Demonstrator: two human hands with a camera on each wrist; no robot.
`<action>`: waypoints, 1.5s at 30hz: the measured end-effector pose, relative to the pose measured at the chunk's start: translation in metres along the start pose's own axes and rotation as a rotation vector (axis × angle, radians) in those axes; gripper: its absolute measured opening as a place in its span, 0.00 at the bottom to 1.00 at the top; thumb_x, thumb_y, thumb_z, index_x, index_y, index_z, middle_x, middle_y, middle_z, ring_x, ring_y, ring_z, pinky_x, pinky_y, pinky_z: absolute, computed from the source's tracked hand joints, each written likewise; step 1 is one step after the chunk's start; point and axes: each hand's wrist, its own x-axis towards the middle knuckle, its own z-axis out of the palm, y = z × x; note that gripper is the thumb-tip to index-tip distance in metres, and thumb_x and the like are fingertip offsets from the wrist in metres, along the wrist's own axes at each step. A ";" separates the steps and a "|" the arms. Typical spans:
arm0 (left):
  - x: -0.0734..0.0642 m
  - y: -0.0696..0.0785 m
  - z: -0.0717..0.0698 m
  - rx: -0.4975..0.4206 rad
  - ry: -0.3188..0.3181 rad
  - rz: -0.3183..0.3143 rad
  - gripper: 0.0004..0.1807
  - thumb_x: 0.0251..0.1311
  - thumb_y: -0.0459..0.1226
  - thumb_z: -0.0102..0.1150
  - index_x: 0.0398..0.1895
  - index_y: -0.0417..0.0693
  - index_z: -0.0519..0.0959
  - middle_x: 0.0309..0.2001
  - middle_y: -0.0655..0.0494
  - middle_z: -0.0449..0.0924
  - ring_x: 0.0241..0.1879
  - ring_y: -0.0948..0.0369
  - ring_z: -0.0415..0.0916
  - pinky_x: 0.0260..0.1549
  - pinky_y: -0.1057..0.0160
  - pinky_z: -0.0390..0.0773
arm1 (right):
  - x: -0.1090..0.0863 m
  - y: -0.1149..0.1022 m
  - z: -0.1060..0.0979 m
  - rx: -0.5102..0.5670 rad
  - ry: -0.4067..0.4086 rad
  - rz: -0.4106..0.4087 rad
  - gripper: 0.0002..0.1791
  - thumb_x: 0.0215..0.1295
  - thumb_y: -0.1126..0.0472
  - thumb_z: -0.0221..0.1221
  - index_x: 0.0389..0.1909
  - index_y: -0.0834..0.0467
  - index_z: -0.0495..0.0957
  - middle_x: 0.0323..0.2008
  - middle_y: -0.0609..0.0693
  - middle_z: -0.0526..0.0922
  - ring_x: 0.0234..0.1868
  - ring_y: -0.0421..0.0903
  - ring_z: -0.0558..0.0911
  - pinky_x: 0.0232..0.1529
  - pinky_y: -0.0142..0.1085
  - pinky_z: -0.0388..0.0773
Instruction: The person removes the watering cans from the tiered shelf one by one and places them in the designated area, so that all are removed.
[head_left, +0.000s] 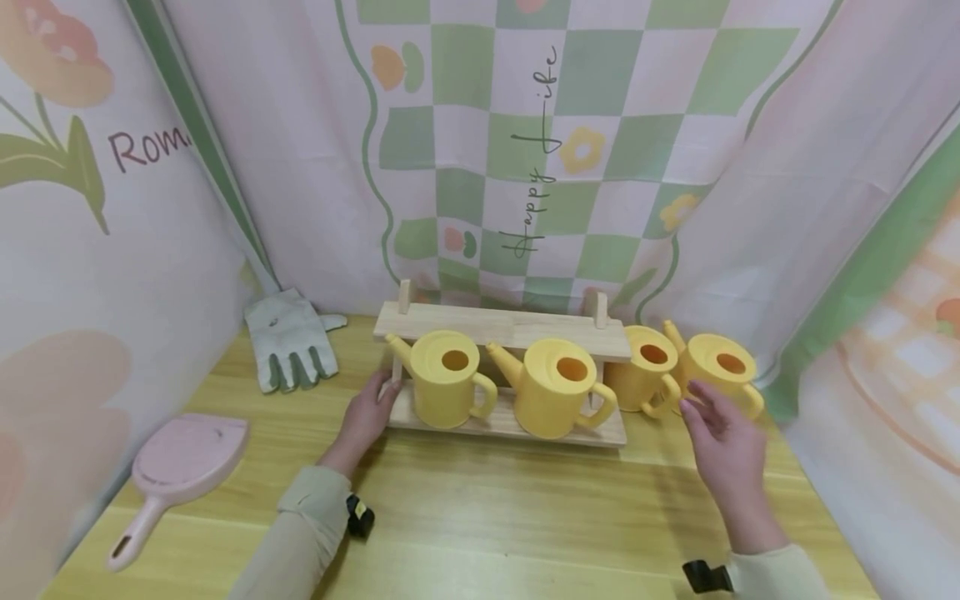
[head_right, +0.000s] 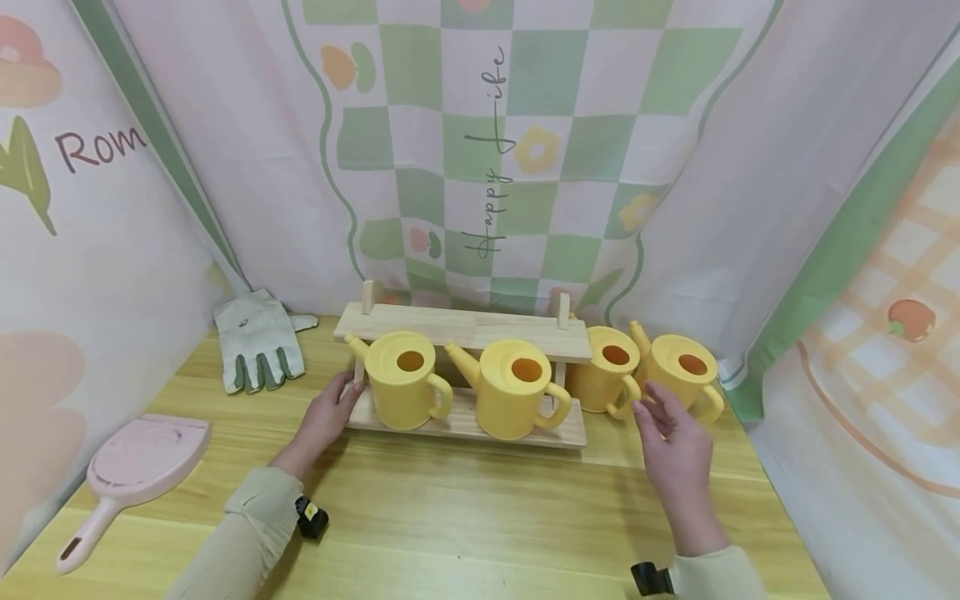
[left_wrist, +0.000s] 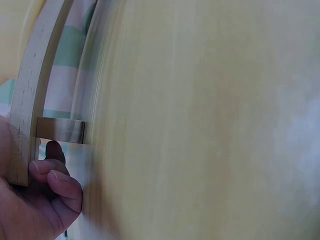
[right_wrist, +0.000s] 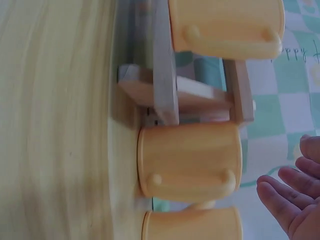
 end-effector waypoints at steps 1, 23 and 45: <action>0.000 0.000 0.000 0.000 0.001 -0.002 0.32 0.72 0.59 0.40 0.70 0.53 0.63 0.69 0.42 0.64 0.67 0.42 0.61 0.64 0.38 0.62 | -0.001 -0.002 0.003 0.015 0.000 -0.016 0.18 0.63 0.71 0.62 0.55 0.67 0.77 0.52 0.66 0.80 0.37 0.17 0.76 0.40 0.15 0.74; -0.001 0.002 0.000 -0.004 0.001 0.003 0.29 0.73 0.57 0.40 0.70 0.53 0.63 0.68 0.41 0.66 0.66 0.41 0.63 0.62 0.38 0.63 | -0.018 -0.026 0.044 0.170 -0.219 -0.052 0.20 0.62 0.70 0.63 0.55 0.68 0.77 0.51 0.65 0.81 0.40 0.27 0.81 0.41 0.20 0.77; -0.001 0.002 0.000 0.001 0.006 -0.012 0.29 0.73 0.56 0.41 0.69 0.54 0.64 0.64 0.41 0.71 0.60 0.42 0.71 0.57 0.39 0.70 | -0.021 -0.023 0.060 0.064 -0.205 -0.080 0.14 0.64 0.70 0.62 0.50 0.67 0.79 0.41 0.62 0.85 0.37 0.24 0.78 0.39 0.18 0.77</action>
